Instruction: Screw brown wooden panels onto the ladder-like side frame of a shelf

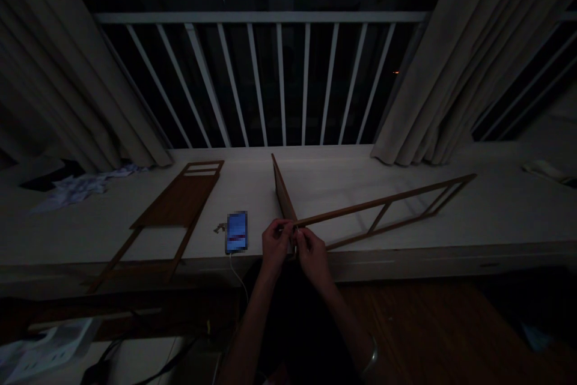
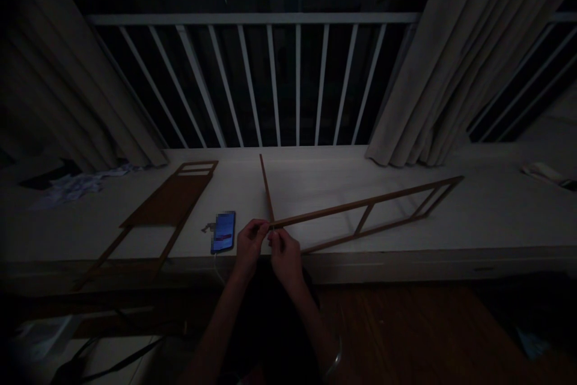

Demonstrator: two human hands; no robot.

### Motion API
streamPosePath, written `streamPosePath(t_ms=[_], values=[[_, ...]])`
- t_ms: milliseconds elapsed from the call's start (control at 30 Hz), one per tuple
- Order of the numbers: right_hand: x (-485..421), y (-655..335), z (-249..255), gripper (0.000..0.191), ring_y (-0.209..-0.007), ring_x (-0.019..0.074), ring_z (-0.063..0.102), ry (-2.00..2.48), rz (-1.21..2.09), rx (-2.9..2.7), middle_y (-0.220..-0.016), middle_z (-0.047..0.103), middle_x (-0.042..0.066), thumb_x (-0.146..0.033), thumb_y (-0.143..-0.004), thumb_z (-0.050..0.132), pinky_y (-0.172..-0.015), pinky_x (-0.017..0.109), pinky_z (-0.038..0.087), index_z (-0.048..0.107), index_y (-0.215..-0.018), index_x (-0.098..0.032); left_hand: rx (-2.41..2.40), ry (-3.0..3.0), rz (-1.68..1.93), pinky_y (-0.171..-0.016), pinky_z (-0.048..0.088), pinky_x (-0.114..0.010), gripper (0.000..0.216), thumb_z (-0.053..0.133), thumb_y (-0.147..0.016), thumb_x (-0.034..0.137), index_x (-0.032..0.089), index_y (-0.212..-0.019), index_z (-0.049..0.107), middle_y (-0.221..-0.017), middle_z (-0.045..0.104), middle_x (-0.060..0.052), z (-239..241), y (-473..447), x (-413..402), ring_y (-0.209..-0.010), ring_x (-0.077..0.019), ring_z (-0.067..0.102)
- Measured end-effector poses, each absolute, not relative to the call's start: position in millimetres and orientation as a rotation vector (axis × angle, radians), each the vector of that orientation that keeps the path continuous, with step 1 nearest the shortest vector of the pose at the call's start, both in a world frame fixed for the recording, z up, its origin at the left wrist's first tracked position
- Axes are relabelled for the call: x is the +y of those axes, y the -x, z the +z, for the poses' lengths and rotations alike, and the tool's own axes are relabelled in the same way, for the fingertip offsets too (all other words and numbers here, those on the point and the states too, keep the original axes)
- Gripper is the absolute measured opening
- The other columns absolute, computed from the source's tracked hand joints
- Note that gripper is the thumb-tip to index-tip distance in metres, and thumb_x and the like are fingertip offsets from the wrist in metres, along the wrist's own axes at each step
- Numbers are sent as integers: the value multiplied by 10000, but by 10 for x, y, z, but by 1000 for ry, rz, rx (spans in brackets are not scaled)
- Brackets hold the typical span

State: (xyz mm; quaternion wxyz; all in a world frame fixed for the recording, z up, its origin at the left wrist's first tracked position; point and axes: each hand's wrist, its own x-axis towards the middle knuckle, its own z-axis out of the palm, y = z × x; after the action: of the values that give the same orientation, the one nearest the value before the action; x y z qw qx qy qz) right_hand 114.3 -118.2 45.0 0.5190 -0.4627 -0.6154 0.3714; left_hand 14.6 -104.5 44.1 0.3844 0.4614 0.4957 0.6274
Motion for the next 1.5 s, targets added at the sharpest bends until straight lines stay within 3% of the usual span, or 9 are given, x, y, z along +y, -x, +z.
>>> streamPosePath(t_ms=[300, 533, 800, 1067, 1367, 1500], values=[[-1085, -1111, 483, 330, -537, 114, 458, 1181, 891, -1468, -581, 543, 0, -379, -815, 376, -517, 209, 350, 581, -691, -152, 1350, -1301, 1621, -641, 423, -215, 191, 552, -726, 328, 147, -785, 573, -727, 572, -18, 425, -162, -1035, -696, -120, 533], [-1041, -1127, 481, 324, -577, 123, 498, 1204, 853, -1514, -639, 595, 21, -349, -820, 379, -563, 217, 372, 619, -731, -150, 1450, -1428, 1730, -703, 419, -241, 138, 533, -743, 293, 158, -748, 564, -738, 534, -11, 415, -204, -1031, -724, -123, 527], [-1082, -1058, 418, 330, -574, 114, 454, 1190, 913, -1390, -607, 553, 5, -369, -804, 387, -551, 211, 361, 594, -689, -140, 1449, -1436, 1708, -711, 418, -254, 135, 535, -741, 297, 167, -760, 563, -750, 534, -17, 414, -195, -1034, -746, -135, 521], [-1380, -1140, -17, 361, -522, 91, 360, 1253, 1005, -1205, -528, 390, -42, -446, -794, 393, -496, 198, 318, 477, -593, -158, 1451, -1424, 1724, -710, 411, -244, 154, 527, -749, 309, 165, -776, 575, -751, 543, -18, 403, -201, -1039, -749, -133, 522], [-1725, -1407, -771, 394, -469, 110, 378, 1373, 1196, -1277, -496, 415, -34, -515, -761, 418, -452, 223, 293, 480, -562, -181, 1413, -1374, 1695, -682, 400, -229, 172, 542, -735, 326, 162, -762, 584, -723, 541, -13, 405, -204, -1049, -716, -128, 515], [-1858, -1502, -692, 399, -480, 126, 400, 1429, 1158, -1249, -506, 428, -27, -524, -781, 378, -467, 236, 308, 473, -578, -194, 1415, -1386, 1692, -696, 402, -232, 164, 540, -738, 319, 163, -763, 585, -729, 537, -14, 408, -198, -1047, -727, -130, 516]])
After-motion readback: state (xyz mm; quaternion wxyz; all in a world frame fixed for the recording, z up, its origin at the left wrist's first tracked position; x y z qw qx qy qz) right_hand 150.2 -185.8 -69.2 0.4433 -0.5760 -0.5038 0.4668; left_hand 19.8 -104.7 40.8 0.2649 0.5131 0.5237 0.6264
